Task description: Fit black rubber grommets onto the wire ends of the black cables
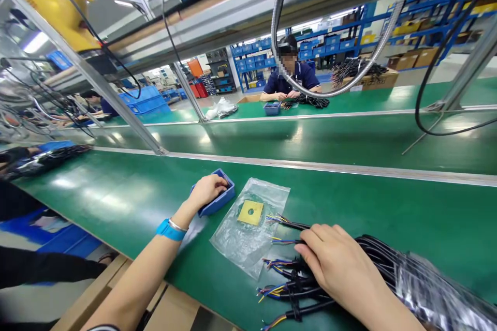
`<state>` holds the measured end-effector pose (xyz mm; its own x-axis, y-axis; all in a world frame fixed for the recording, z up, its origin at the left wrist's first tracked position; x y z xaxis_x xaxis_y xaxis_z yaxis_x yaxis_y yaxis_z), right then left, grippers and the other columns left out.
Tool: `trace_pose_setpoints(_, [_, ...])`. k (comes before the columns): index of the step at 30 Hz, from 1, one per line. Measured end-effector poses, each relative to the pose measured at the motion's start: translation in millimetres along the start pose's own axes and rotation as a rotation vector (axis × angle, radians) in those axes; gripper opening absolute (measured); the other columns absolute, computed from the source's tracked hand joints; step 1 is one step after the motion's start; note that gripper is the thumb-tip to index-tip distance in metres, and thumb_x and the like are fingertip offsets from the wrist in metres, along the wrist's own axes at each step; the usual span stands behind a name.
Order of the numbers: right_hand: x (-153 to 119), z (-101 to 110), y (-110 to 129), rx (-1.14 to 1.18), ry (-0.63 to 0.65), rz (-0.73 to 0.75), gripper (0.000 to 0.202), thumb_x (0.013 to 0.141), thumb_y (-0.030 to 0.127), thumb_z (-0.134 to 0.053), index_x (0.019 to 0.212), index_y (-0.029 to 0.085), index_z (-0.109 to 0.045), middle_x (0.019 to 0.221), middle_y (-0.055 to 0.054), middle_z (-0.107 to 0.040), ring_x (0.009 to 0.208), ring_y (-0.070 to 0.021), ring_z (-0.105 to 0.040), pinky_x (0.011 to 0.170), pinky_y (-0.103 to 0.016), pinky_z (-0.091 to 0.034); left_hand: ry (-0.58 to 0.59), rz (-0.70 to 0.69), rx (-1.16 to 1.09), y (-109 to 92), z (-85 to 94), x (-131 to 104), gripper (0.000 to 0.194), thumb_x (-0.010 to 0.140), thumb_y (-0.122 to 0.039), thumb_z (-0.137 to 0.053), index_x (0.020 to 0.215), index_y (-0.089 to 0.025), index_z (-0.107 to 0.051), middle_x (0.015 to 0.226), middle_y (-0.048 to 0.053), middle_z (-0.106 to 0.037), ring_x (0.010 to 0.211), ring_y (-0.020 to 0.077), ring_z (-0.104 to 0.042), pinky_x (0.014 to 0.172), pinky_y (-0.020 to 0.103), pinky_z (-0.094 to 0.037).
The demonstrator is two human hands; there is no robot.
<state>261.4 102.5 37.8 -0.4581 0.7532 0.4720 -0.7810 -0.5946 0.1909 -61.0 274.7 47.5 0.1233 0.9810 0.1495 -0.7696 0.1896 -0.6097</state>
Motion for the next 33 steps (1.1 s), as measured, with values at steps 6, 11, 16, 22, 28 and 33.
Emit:
trace_pose_setpoints(6, [-2.6,-1.3,-0.5,0.017,0.026,-0.039,0.029,0.100,0.035,-0.036,0.091,0.021,-0.060,0.081,-0.003,-0.060,0.069,-0.0172,-0.054,0.066,-0.031,-0.036,-0.093,0.051,-0.302,1.7,1.1,-11.6,0.011,0.068,-0.021,-0.067,0.068,-0.018,-0.056,0.083,0.005,-0.067,0.088,0.0218,-0.065,0.085,0.036,-0.051])
trace_pose_setpoints(11, [-1.0,-1.7,-3.1,0.041,0.003,-0.061,0.025,0.100,0.034,-0.037,0.093,0.021,-0.058,0.081,-0.002,-0.059,0.069,-0.0171,-0.053,0.067,-0.032,-0.035,-0.068,0.097,-0.636,-10.8,2.8,-38.3,0.036,0.075,-0.048,-0.062,0.091,-0.017,-0.052,0.081,0.006,-0.070,0.069,0.0160,-0.069,0.061,0.026,-0.057])
trace_pose_setpoints(16, [-1.6,2.3,-1.5,0.080,-0.009,-0.066,0.022,0.099,0.031,-0.039,0.092,0.021,-0.057,0.081,-0.002,-0.060,0.069,-0.0166,-0.053,0.068,-0.032,-0.035,-0.021,0.080,-0.730,-27.0,-15.7,-55.0,0.045,0.068,-0.053,-0.069,0.090,-0.015,-0.059,0.072,0.006,-0.070,0.064,0.0154,-0.069,0.058,0.022,-0.058])
trace_pose_setpoints(22, [-1.6,5.2,0.4,0.094,0.009,-0.094,0.023,0.099,0.032,-0.039,0.092,0.020,-0.058,0.083,-0.003,-0.060,0.072,-0.0169,-0.054,0.070,-0.033,-0.034,0.084,-0.063,-0.484,-46.3,-57.8,-63.9,0.024,0.076,-0.032,-0.063,0.091,-0.014,-0.068,0.081,0.010,-0.072,0.072,0.0203,-0.069,0.069,0.033,-0.058])
trace_pose_setpoints(28, [-2.5,3.9,-0.7,0.089,0.025,-0.110,0.024,0.098,0.033,-0.041,0.091,0.020,-0.060,0.083,-0.004,-0.062,0.074,-0.0172,-0.055,0.073,-0.033,-0.037,0.170,-0.232,-0.130,-58.4,-82.3,-71.9,0.033,0.074,-0.015,-0.059,0.105,-0.023,-0.066,0.093,0.007,-0.071,0.091,0.0226,-0.065,0.090,0.038,-0.048])
trace_pose_setpoints(33, [4.0,12.3,4.4,0.137,-0.081,-0.025,0.018,0.096,0.018,-0.041,0.106,0.018,-0.057,0.094,-0.006,-0.066,0.079,-0.0160,-0.060,0.074,-0.031,-0.042,0.267,-0.214,-0.077,-72.5,-76.3,-60.4,0.040,0.072,-0.012,-0.058,0.110,-0.022,-0.060,0.076,0.002,-0.067,0.074,0.0196,-0.065,0.072,0.030,-0.051])
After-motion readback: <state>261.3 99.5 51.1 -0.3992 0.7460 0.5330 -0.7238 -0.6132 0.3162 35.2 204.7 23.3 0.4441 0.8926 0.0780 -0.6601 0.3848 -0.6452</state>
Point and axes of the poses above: each hand's wrist, its own x-axis towards the middle knuckle, its own z-axis out of the back of the hand, y = z × x, the point moved 4 cm from there along x, towards the middle knuckle
